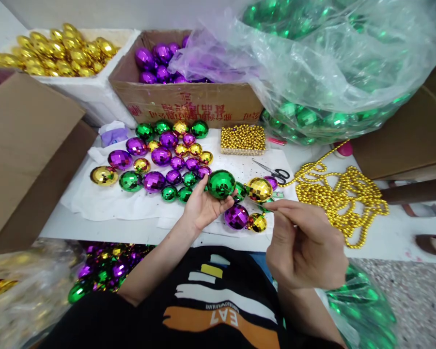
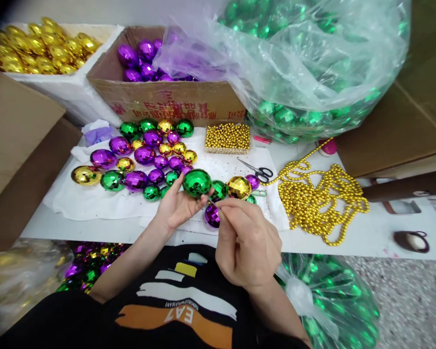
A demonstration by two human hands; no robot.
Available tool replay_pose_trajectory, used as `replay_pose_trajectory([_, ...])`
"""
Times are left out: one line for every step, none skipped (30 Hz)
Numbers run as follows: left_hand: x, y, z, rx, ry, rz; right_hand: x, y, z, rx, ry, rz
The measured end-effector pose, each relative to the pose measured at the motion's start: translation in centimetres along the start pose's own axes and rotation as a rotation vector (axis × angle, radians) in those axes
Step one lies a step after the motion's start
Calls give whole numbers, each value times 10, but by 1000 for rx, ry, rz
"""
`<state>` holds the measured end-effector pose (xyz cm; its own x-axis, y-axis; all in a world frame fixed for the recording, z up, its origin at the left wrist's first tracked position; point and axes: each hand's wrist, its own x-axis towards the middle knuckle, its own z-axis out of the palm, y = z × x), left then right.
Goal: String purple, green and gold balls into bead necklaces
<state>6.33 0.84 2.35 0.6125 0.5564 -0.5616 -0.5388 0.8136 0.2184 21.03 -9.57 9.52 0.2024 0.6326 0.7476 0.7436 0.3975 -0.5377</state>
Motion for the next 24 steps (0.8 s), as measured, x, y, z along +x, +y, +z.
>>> replay_pose_trajectory([1, 0, 0, -3, -3, -3, 0, -1, -1, -15, -15, -20])
replay_pose_trajectory([1, -1, 0, -6, -8, -5, 1, -2, -1, -40, -35, -42])
replay_pose_trajectory([2, -1, -1, -10, -13, -7, 2, -3, -2, -70, -55, -67])
replay_pose_trajectory([2, -2, -1, -12, -18, -10, 2, -4, -2, -103, -75, -89])
replay_pose_trajectory([3, -2, -1, -12, -24, -13, 3, -6, -2, -135, -92, -104])
replay_pose_trajectory([3, -2, -1, -11, -29, -13, 3, -7, -1, -165, -100, -117])
replay_pose_trajectory([3, -3, -2, -7, -35, -11, 3, -8, -1, -192, -101, -129])
replay_pose_trajectory([4, -3, -2, -3, -40, -7, 3, -9, 1, -214, -106, -142])
replay_pose_trajectory([4, -3, -2, 2, -46, -4, 3, -9, 2, -231, -111, -155])
replay_pose_trajectory([4, -3, -2, 7, -53, -3, 2, -8, 4, -242, -117, -166])
replay_pose_trajectory([4, -3, -3, 12, -59, -4, 1, -7, 5, -248, -125, -176])
replay_pose_trajectory([4, -3, -3, 16, -64, -4, 0, -6, 7, -250, -130, -186])
replay_pose_trajectory([4, -3, -3, 21, -70, -4, -1, -4, 10, -249, -130, -195])
replay_pose_trajectory([4, -3, -3, 23, -74, 0, -3, -1, 12, -243, -120, -207])
replay_pose_trajectory([4, -3, -3, 25, -79, 4, -4, 1, 15, -232, -105, -226])
replay_pose_trajectory([4, -3, -3, 25, -84, 8, -6, 3, 17, -220, -91, -243])
replay_pose_trajectory([4, -3, -3, 23, -89, 10, -7, 5, 20, -211, -79, -257])
replay_pose_trajectory([4, -4, -3, 20, -93, 8, -8, 7, 22, -204, -67, -268])
replay_pose_trajectory([4, -4, -3, 16, -97, 5, -9, 8, 25, -200, -57, -277])
replay_pose_trajectory([4, -4, -2, 11, -100, 1, -10, 9, 27, -199, -51, -281])
replay_pose_trajectory([3, -4, -2, 7, -100, -2, -10, 10, 29, -199, -48, -282])
replay_pose_trajectory([3, -4, -2, 2, -98, -3, -10, 11, 30, -196, -41, -286])
replay_pose_trajectory([3, -4, -2, -2, -95, -4, -11, 11, 31, -192, -36, -294])
replay_pose_trajectory([3, -4, -2, -6, -92, -4, -11, 12, 32, -190, -36, -299])
